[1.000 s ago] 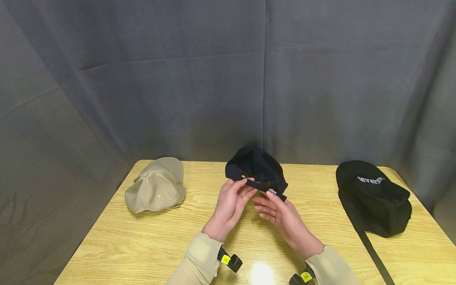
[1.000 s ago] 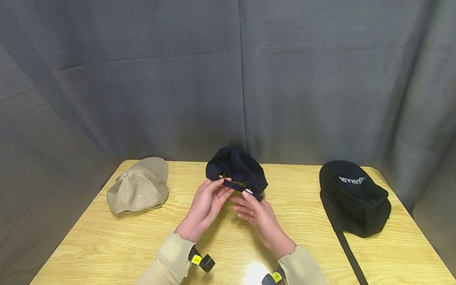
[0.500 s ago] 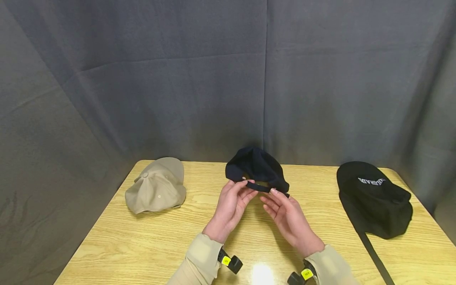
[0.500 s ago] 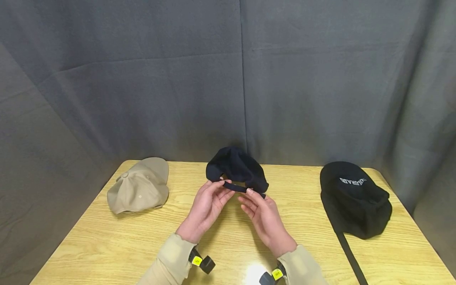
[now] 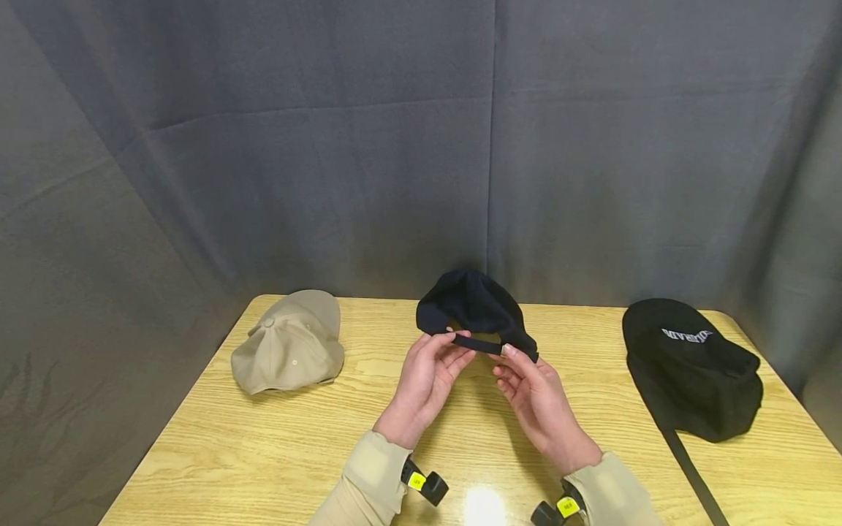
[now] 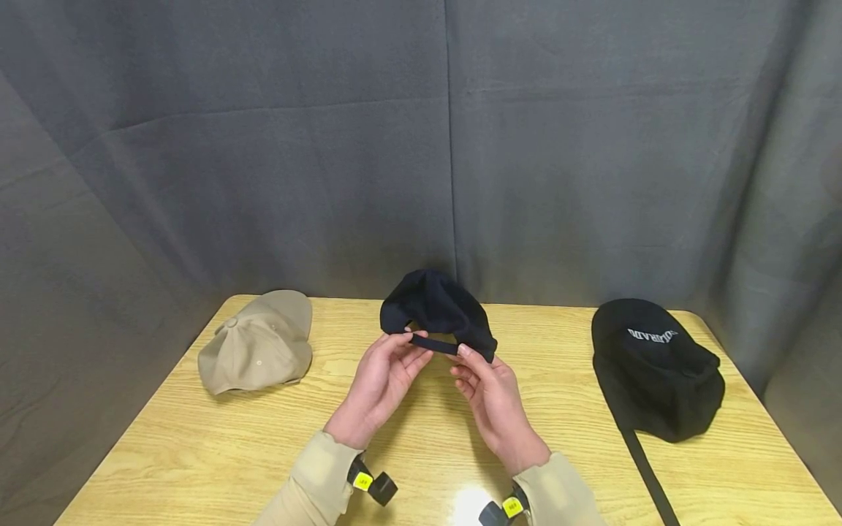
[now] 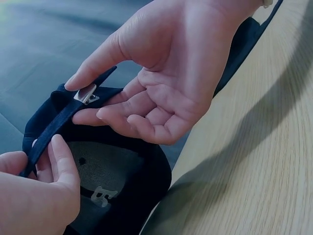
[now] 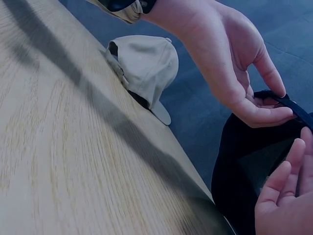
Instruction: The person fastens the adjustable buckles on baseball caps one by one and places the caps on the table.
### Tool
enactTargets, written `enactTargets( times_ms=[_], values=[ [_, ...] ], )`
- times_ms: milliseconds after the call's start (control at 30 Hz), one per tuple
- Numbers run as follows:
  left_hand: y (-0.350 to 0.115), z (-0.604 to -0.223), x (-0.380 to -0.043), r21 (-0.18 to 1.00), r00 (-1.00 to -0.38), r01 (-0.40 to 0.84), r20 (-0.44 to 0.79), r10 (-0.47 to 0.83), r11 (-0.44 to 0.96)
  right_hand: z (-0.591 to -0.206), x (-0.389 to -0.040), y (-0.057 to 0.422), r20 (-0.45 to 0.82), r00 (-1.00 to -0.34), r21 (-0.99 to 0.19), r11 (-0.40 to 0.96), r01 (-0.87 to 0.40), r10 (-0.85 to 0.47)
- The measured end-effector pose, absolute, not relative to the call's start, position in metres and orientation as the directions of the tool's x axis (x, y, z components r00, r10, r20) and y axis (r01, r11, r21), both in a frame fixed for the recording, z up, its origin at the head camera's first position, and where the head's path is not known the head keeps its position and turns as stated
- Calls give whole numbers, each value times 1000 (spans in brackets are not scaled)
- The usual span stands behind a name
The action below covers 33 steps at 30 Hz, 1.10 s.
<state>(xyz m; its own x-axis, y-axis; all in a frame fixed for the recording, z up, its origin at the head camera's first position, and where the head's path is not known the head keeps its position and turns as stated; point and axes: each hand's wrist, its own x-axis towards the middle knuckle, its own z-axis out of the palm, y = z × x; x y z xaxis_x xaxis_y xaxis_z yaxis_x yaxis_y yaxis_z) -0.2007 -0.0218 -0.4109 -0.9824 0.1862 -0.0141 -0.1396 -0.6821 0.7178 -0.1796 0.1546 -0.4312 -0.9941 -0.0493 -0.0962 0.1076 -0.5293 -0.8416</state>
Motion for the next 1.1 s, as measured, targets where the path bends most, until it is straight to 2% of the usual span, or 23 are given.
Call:
enactTargets(
  times_ms=[467,833,1100],
  values=[
    [-22,-407,-202,638,-982,-142,4,188,-757,-428,-178,152,-68,-997,-868,-491,73,-28],
    [-24,-406,-204,594,-989,-142,-51,139,-792,-429,-179,153,-75,-997,-860,-507,55,18],
    [-26,-405,-205,590,-989,-146,-66,133,-794,-430,-180,157,-74,-997,-885,-463,54,24]
  ],
)
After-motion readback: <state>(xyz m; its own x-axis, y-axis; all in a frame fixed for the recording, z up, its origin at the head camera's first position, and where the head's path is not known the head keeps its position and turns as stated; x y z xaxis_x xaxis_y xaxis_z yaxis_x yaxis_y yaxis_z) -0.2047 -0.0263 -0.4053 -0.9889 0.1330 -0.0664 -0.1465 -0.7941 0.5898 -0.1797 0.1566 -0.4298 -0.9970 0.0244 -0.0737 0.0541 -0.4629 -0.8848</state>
